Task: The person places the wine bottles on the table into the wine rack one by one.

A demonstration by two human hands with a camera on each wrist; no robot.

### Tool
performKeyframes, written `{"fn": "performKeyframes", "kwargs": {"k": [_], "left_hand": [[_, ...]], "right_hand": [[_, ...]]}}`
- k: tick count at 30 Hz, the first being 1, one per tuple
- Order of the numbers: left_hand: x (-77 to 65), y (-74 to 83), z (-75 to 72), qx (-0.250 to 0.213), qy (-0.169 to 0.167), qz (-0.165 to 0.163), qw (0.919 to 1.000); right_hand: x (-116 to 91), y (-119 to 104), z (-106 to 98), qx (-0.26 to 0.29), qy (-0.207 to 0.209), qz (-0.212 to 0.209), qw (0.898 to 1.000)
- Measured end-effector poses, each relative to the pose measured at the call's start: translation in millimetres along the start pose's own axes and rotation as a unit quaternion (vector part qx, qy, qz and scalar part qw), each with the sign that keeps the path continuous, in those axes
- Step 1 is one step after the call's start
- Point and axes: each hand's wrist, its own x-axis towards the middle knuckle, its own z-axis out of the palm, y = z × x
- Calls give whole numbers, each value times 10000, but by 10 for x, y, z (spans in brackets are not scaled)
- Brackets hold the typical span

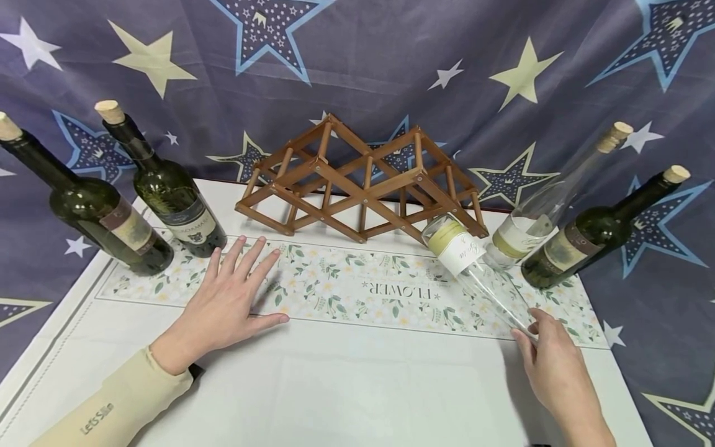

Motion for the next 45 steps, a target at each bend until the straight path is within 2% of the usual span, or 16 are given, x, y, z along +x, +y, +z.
{"fn": "performKeyframes", "kwargs": {"k": [9, 20, 26, 32, 36, 45], "left_hand": [[8, 6, -6, 26, 22, 34, 10000], [6, 10, 2, -41, 46, 63, 10000], [9, 8, 0, 12, 90, 76, 9999], [9, 14, 7, -4, 90, 68, 9999], [12, 19, 3, 0, 84, 60, 9999], [17, 27, -7, 44, 83, 98, 9999]], "right_hand": [[-6, -90, 27, 74, -138, 245, 9996], [-3, -193, 66, 188, -287, 206, 9992], [7, -307, 32, 303, -763, 404, 9958], [30, -460, 24, 553, -1021, 295, 9928], [76, -564, 26, 745, -1316, 397, 9877], [110, -710, 54, 913, -1290, 468, 9863]]}}
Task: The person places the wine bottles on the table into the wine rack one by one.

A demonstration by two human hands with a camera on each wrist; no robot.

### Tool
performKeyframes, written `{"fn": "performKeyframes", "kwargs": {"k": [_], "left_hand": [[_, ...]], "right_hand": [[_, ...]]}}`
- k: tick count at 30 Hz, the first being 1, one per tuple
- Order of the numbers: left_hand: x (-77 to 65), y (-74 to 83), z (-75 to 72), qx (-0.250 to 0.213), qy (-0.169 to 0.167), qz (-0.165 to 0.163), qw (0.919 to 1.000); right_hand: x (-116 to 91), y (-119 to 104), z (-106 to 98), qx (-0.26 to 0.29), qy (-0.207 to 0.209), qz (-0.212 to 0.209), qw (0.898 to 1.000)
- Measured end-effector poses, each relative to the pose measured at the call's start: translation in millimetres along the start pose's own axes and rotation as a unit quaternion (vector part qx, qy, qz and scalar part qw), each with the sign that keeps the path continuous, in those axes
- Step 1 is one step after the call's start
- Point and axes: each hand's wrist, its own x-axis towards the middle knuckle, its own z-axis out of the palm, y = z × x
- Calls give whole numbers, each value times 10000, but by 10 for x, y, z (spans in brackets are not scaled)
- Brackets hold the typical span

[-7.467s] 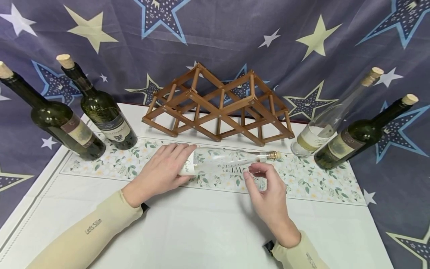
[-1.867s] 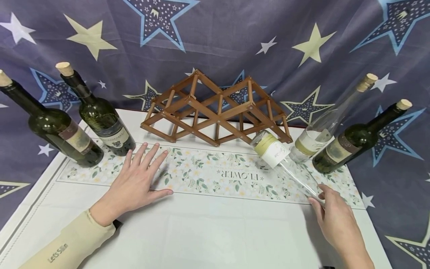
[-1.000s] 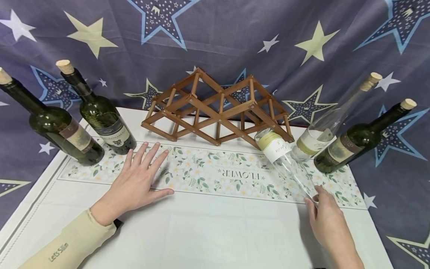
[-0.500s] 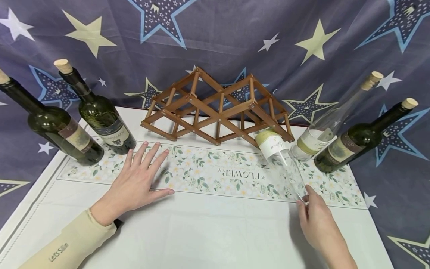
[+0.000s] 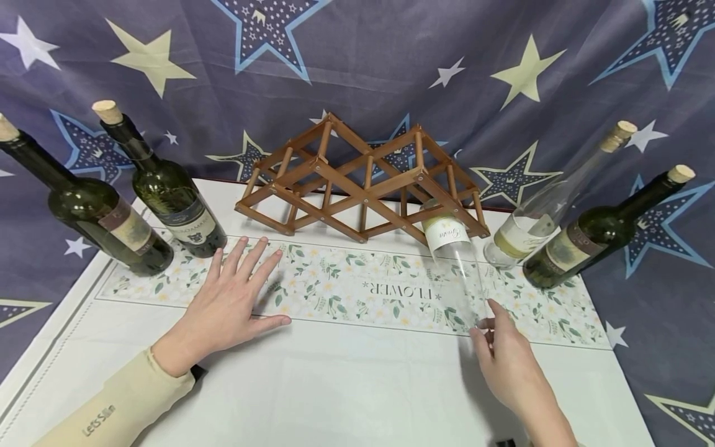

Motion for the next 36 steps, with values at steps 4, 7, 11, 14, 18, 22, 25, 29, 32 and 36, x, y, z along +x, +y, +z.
{"fn": "performKeyframes", "kwargs": {"k": [4, 7, 11, 14, 18, 22, 25, 29, 32, 36], "left_hand": [[4, 4, 5, -15, 15, 6, 10000], [12, 7, 9, -2, 22, 17, 10000], [16, 14, 14, 51, -26, 18, 10000], [16, 18, 14, 61, -57, 8, 10000], [21, 20, 13, 64, -20, 15, 10000], [28, 27, 12, 53, -10, 27, 10000], [29, 35, 6, 37, -45, 20, 10000], [30, 46, -1, 39, -95, -7, 9999], [30, 51, 1, 37, -119, -23, 9999], [27, 59, 9, -7, -165, -66, 9998]], "right_hand": [[24, -44, 16, 96, 51, -22, 9999], [47, -67, 30, 155, 79, -53, 9998], [77, -75, 44, 222, 119, -96, 9996], [101, -87, 45, 222, 176, -122, 9995], [149, -119, 43, 259, 215, -136, 9993], [188, -155, 38, 337, 333, -156, 9988], [215, -175, 35, 377, 456, -200, 9980], [255, -198, 32, 384, 530, -227, 9976], [284, -222, 24, 406, 503, -166, 9978], [327, -252, 15, 475, 470, -94, 9977]]}}
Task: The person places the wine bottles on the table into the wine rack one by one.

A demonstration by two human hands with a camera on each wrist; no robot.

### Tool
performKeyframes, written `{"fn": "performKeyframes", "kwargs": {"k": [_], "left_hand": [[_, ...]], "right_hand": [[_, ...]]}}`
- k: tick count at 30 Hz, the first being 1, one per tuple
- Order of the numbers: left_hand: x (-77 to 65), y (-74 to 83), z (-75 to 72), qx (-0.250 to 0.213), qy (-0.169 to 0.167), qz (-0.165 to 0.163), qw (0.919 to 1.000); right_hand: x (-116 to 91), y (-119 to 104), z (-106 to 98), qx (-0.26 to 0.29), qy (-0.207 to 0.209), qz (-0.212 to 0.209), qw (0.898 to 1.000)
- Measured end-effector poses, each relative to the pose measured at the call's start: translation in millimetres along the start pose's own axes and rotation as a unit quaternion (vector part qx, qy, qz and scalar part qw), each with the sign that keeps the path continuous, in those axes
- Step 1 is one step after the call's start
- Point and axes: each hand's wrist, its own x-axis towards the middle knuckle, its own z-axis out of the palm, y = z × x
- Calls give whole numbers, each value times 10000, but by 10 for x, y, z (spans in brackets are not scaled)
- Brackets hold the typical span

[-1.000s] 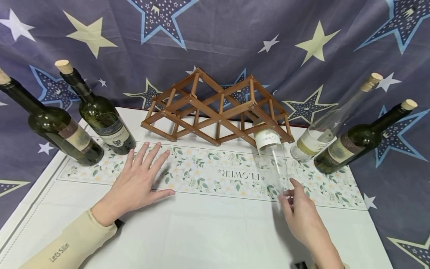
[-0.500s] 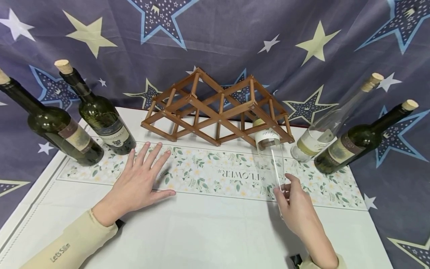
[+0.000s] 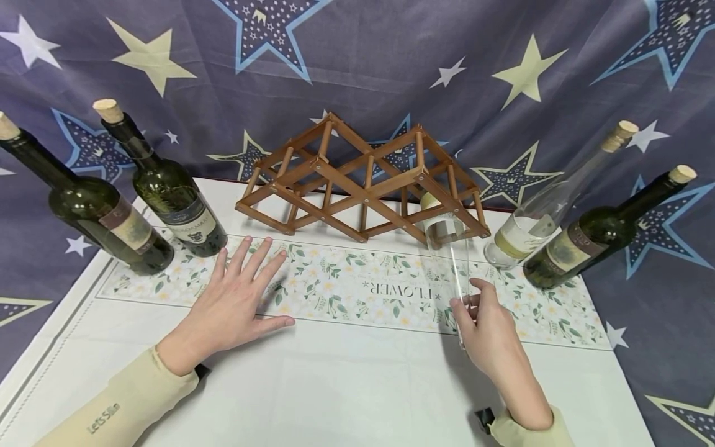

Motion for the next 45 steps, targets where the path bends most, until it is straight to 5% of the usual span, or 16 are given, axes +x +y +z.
{"fn": "performKeyframes", "kwargs": {"k": [45], "left_hand": [[-14, 31, 11, -6, -9, -4, 10000]], "right_hand": [[444, -72, 165, 289, 63, 348, 9990]]}}
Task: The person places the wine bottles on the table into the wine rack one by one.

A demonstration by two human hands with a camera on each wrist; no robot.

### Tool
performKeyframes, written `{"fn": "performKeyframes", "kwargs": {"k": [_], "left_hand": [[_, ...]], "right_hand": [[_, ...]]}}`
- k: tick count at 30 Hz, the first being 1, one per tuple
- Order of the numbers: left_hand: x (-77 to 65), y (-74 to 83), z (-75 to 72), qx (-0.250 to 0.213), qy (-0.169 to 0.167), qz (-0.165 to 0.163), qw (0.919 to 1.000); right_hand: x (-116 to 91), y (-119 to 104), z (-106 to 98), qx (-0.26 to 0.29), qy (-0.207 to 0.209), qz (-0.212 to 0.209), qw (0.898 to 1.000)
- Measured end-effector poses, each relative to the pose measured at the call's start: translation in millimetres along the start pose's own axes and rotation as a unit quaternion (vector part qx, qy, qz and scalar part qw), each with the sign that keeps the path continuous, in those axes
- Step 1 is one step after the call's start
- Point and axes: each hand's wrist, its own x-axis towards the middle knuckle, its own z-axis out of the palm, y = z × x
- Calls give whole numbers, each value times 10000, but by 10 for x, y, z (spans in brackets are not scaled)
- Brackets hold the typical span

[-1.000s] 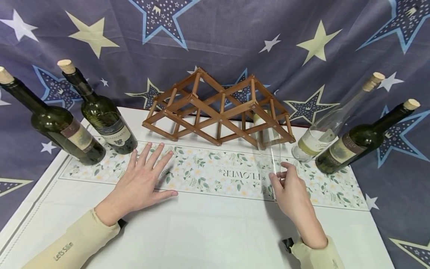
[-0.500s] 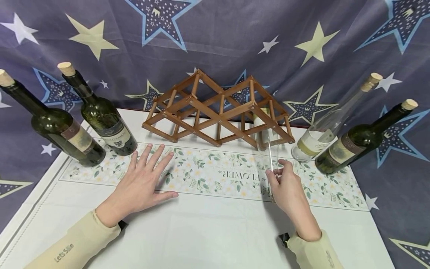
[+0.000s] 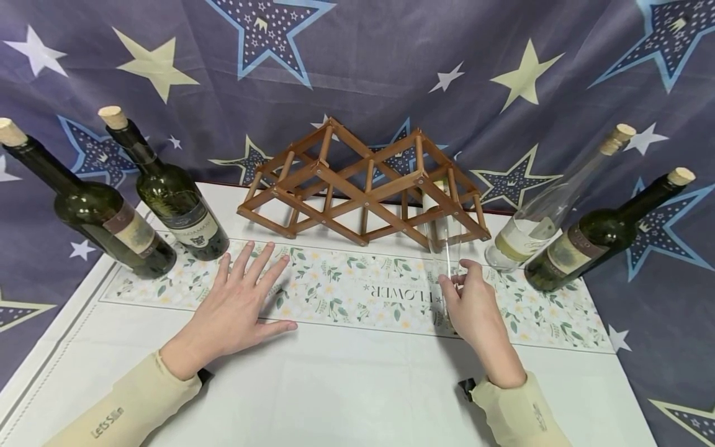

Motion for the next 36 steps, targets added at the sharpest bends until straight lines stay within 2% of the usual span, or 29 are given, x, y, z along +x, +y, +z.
{"fn": "performKeyframes", "kwargs": {"k": [19, 36], "left_hand": [[13, 5, -4, 34, -56, 13, 10000], [48, 38, 7, -35, -103, 43, 9999]], "right_hand": [[137, 10, 50, -46, -78, 123, 9999], [184, 41, 49, -100, -64, 54, 9999]]}}
